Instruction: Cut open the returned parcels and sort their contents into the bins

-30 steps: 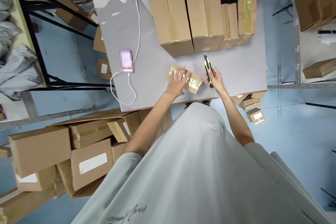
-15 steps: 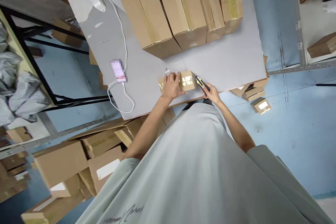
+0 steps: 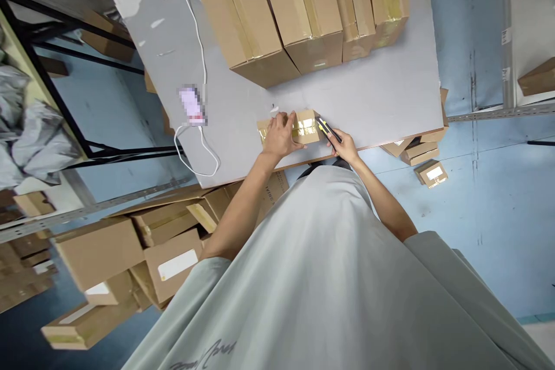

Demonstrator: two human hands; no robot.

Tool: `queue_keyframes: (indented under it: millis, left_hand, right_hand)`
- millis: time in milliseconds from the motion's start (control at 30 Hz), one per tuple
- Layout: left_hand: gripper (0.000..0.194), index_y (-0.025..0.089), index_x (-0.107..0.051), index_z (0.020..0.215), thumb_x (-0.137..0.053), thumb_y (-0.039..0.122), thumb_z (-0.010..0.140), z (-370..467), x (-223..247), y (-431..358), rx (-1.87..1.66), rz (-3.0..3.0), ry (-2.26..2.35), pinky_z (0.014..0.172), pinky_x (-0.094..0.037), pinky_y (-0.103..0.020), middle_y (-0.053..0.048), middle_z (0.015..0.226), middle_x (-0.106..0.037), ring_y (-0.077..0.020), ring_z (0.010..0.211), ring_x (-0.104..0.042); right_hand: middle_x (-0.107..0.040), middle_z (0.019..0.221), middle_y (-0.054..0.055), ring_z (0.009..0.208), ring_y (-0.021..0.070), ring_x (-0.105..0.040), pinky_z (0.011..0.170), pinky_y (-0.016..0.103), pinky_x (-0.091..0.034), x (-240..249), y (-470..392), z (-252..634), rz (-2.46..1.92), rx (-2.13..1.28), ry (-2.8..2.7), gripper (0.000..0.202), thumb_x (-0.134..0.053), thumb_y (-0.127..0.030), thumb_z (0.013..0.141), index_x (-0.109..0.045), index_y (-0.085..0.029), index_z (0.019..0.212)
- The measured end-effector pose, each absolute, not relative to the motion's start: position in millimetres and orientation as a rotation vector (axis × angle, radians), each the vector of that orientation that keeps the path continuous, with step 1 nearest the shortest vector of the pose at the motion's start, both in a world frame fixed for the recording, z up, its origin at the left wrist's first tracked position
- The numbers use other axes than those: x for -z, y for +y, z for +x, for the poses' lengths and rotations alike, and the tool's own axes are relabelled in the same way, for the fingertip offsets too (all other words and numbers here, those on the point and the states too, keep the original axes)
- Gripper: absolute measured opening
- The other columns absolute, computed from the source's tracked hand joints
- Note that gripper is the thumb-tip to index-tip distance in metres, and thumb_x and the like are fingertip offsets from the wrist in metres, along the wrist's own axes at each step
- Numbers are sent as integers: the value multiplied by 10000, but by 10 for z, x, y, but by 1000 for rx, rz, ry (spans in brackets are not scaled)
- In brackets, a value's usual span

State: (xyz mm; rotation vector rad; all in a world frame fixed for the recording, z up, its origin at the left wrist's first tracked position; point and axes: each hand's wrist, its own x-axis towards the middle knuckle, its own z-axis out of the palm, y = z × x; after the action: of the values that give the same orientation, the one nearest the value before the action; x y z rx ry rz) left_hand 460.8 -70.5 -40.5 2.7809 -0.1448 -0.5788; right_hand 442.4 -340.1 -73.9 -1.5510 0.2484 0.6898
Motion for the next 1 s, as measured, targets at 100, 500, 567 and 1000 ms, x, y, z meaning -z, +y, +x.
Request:
queue_keyframes:
  millis: [100, 500, 567, 1000]
  left_hand:
    - [1444, 141, -401, 1823, -1032, 793, 700, 4596, 438, -690, 563, 2773, -144, 1399, -355, -720, -333, 1675, -525, -581, 1653, -461]
    - [1469, 131, -414, 1825, -1034, 808, 678, 4576, 489, -680, 554, 2761, -125, 1412, -355, -711, -329, 1691, -517, -582, 1640, -473]
    - [1463, 129, -412, 1827, -1034, 796, 684, 4558, 492, -677, 545, 2754, -126, 1429, -324, -714, -334, 1701, -511, -580, 1652, -467]
    - [1177, 242, -544, 1720, -1030, 723, 762, 4351, 367, -624, 442, 2670, -143, 1387, -396, -683, -281, 1828, -444, -530, 1727, -409]
  right_hand:
    - [-709, 763, -42, 473, 108, -587, 434, 240, -505, 724, -3439, 4459, -1521, -692, 202, 725, -721, -829, 1050, -780, -189, 1387]
    - [-641, 660, -68, 437, 117, -546, 416, 243, -466, 563, -3674, 4239, -1592, -807, 140, 674, -703, -859, 1031, -770, -224, 1248]
    - [-632, 655, -69, 434, 117, -543, 415, 246, -462, 557, -3725, 4172, -1603, -819, 124, 671, -699, -860, 1027, -767, -226, 1235]
    - [-724, 810, -17, 544, 170, -650, 544, 294, -573, 517, -3872, 4316, -1838, -593, 227, 677, -646, -933, 977, -634, -270, 1114]
